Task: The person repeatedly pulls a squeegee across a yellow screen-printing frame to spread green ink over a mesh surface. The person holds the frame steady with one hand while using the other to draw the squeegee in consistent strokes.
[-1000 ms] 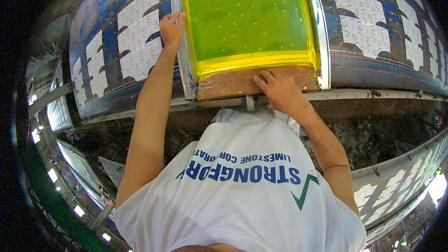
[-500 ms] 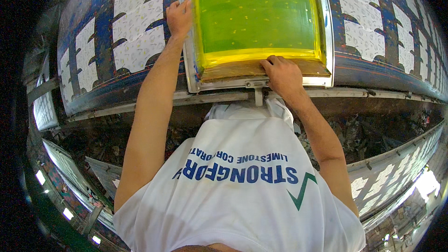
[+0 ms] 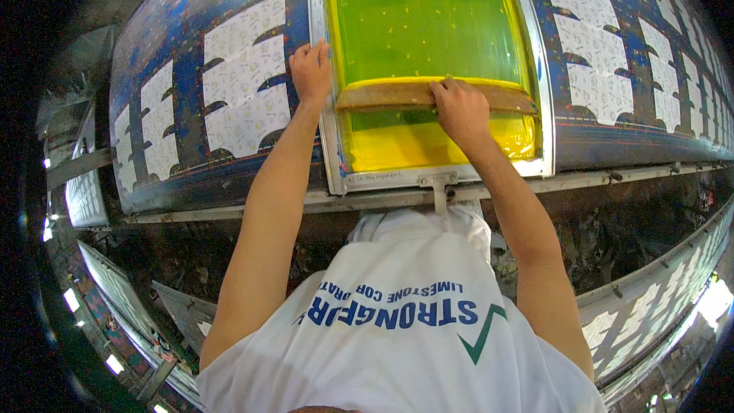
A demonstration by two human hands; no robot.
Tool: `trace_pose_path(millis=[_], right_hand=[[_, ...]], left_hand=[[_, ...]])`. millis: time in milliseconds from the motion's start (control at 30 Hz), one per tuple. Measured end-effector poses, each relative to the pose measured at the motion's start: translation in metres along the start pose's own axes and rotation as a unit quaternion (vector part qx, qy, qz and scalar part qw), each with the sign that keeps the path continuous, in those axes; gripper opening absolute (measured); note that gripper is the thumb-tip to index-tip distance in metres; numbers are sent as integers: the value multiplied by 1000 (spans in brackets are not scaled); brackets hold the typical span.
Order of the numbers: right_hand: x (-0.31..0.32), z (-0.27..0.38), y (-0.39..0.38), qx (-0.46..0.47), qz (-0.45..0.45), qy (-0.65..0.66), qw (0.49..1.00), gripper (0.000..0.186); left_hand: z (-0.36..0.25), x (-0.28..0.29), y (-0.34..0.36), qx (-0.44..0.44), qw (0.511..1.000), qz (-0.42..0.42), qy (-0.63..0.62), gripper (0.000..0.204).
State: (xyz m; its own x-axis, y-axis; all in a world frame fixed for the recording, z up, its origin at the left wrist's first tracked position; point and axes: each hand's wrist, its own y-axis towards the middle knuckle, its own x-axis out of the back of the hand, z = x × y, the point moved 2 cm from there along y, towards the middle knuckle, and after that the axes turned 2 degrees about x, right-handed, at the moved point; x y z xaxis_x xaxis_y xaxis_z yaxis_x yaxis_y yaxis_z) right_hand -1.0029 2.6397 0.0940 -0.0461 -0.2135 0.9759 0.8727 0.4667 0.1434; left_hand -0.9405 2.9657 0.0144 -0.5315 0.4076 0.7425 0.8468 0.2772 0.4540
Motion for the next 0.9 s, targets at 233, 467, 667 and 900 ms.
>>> trace_pose_path(millis=[233, 467, 667, 900], right_hand=[[-17, -50, 134, 10, 60, -50, 997, 27], [-18, -95, 265, 35, 47, -51, 997, 14], [-20, -120, 342, 39, 75, -63, 994, 22], [-26, -108, 269, 87, 50, -44, 994, 17]], left_hand=[[-5, 4, 1, -7, 1000, 6, 19, 25], [-11, 5, 2, -7, 997, 16, 70, 25], [-13, 7, 2, -7, 998, 23, 58, 25], [-14, 8, 1, -6, 998, 36, 55, 26]])
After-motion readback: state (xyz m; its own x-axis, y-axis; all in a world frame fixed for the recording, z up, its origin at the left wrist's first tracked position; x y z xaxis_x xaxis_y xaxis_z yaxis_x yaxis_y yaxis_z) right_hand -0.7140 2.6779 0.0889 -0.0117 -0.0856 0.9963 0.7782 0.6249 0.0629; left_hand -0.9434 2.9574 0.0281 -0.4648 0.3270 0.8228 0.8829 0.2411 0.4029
